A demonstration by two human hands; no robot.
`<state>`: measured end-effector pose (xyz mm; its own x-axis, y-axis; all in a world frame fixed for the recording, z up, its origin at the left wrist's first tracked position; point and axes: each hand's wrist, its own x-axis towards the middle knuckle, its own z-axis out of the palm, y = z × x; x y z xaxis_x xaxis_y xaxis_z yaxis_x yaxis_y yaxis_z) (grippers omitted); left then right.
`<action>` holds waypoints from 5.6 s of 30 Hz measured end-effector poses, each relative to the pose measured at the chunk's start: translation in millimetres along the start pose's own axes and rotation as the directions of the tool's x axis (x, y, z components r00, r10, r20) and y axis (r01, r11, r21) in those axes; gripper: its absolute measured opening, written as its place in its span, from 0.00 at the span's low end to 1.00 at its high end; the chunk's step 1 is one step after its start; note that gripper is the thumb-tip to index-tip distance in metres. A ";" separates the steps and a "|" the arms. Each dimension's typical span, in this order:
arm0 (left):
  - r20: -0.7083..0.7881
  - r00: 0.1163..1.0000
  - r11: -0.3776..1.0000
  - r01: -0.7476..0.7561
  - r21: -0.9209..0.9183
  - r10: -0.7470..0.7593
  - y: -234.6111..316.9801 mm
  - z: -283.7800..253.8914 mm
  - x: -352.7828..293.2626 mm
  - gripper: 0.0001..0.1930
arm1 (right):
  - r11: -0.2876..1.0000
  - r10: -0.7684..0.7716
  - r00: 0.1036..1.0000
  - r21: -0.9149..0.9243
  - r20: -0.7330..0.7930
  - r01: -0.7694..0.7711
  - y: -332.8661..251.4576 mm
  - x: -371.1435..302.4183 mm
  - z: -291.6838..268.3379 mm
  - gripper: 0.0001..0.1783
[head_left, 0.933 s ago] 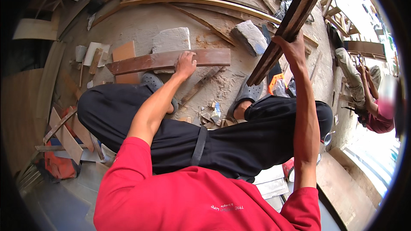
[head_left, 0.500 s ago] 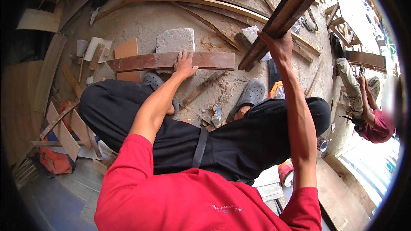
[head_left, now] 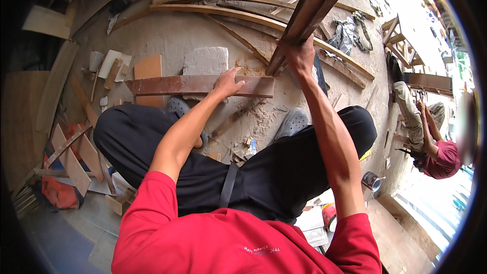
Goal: The person sits on the floor and uses a hand saw to cut a small wooden plank resting between their feet. They hold the plank steady with their left hand and saw with their right hand, completing the cut and separating the piece.
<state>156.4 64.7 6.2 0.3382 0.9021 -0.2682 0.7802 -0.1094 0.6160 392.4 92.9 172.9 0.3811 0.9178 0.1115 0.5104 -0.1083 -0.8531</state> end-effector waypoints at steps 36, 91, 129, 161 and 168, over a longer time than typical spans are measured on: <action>0.025 0.954 0.854 -0.256 -0.453 0.300 260.9 -168.6 -16.5 0.15 | 0.965 -0.253 0.821 0.190 0.512 0.180 -39.3 -18.0 -103.0 0.47; -0.180 0.919 0.848 -0.394 -0.356 0.351 233.8 -195.2 -97.4 0.18 | 0.989 -0.146 0.698 0.082 0.701 0.124 -41.3 -71.3 -77.2 0.20; -0.116 0.935 0.707 -0.331 -0.624 0.336 228.1 -208.4 -81.7 0.17 | 0.964 -0.234 0.526 0.124 0.818 0.237 -17.8 -72.0 -72.3 0.19; 0.059 0.967 0.954 -0.234 -0.185 0.249 150.6 -112.2 31.3 0.23 | 0.985 -0.159 0.827 0.033 0.539 0.169 134.5 -11.2 47.1 0.19; 0.094 0.969 0.973 -0.229 -0.016 0.229 126.3 -76.8 89.7 0.21 | 0.990 -0.139 0.810 0.054 0.570 0.132 177.5 15.0 66.3 0.18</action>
<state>244.9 163.9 116.8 0.5558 0.8097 -0.1884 0.6739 -0.3061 0.6724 437.6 112.8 -10.7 -0.2017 0.9760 -0.0819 0.5138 0.0342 -0.8572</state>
